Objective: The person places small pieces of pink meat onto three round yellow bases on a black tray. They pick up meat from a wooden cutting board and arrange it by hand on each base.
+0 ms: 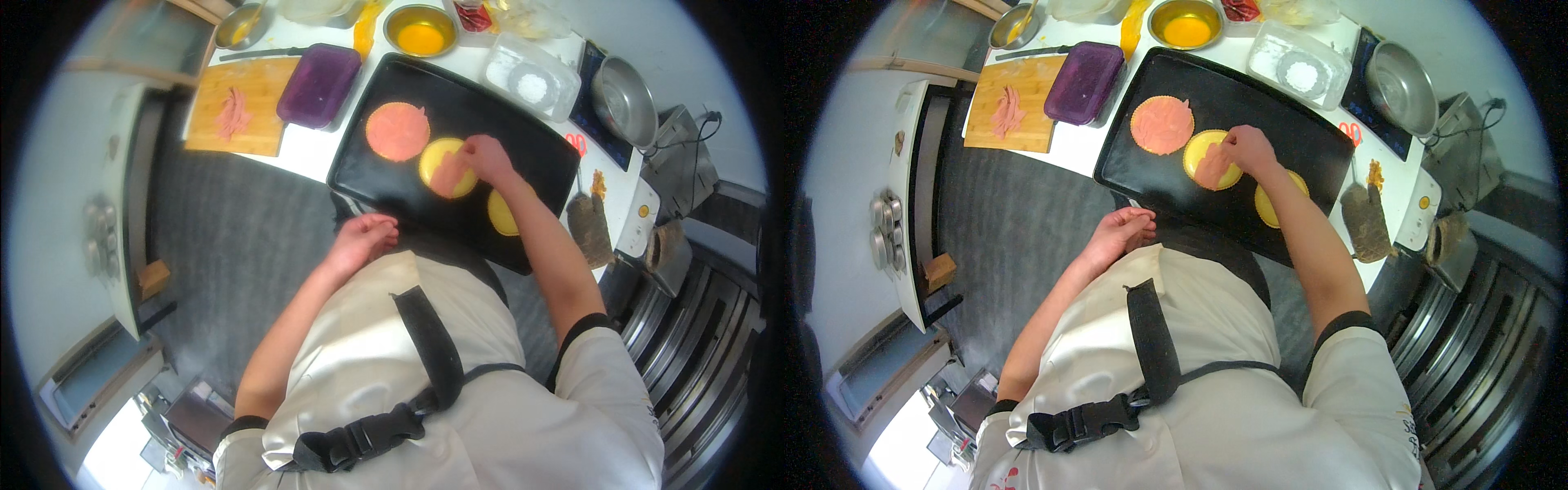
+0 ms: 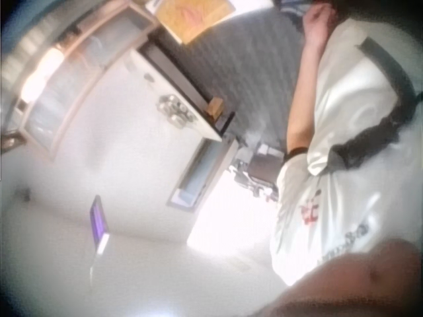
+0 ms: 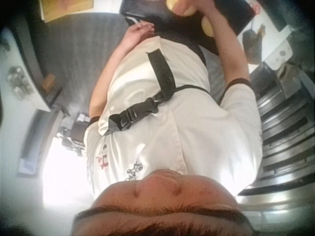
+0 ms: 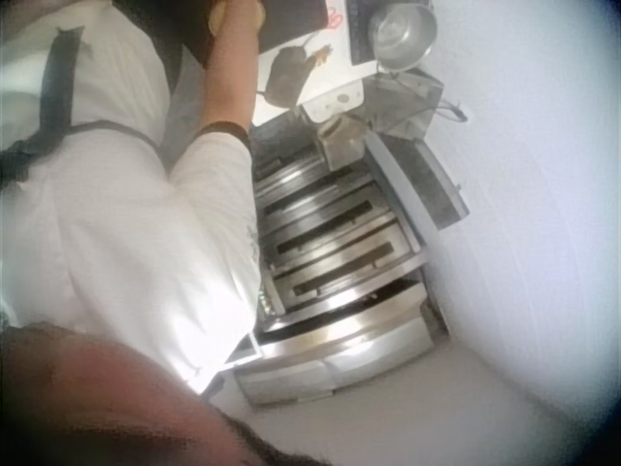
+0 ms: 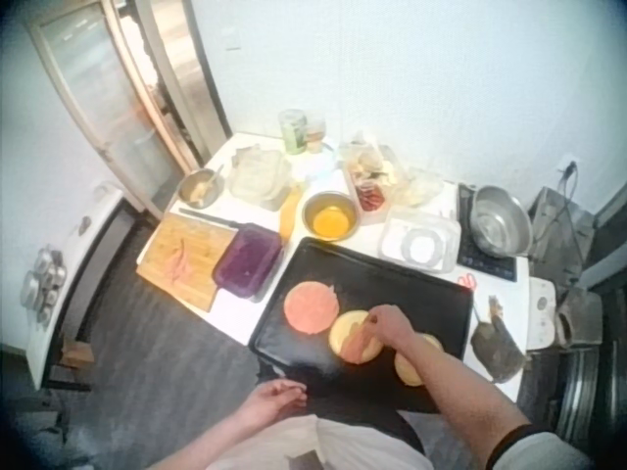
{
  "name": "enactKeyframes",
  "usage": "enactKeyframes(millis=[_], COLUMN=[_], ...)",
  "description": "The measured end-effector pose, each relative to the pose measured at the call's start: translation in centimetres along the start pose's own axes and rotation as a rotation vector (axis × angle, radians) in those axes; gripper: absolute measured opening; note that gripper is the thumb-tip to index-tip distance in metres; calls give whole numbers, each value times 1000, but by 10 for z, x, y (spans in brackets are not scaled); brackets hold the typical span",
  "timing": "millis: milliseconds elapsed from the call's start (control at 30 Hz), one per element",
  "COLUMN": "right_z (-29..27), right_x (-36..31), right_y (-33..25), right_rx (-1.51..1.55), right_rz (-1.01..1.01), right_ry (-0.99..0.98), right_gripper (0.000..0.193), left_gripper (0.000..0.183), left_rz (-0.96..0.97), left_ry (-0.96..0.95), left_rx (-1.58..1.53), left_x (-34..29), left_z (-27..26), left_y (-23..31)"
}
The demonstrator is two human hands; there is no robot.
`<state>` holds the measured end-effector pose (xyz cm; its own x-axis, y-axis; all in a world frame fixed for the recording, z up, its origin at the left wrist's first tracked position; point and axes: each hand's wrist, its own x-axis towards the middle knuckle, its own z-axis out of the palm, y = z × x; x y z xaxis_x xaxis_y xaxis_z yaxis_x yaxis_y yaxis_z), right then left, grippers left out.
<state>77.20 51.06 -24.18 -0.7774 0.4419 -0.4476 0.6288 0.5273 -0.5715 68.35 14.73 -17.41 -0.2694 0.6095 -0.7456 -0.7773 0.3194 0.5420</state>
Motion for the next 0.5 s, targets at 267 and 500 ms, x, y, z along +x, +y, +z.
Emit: enactKeyframes(millis=[267, 500], right_z=[-2, -6], right_x=[15, 15], right_y=[0, -5], right_rx=[-166, -263], right_rz=[-37, -51], right_ry=[87, 57], right_gripper=[22, 19], left_gripper=[22, 22], left_rz=[7, 1], left_ry=[14, 4], left_rx=[-49, -43], left_x=[-2, -1], left_z=[-2, 0], left_y=[-5, -2])
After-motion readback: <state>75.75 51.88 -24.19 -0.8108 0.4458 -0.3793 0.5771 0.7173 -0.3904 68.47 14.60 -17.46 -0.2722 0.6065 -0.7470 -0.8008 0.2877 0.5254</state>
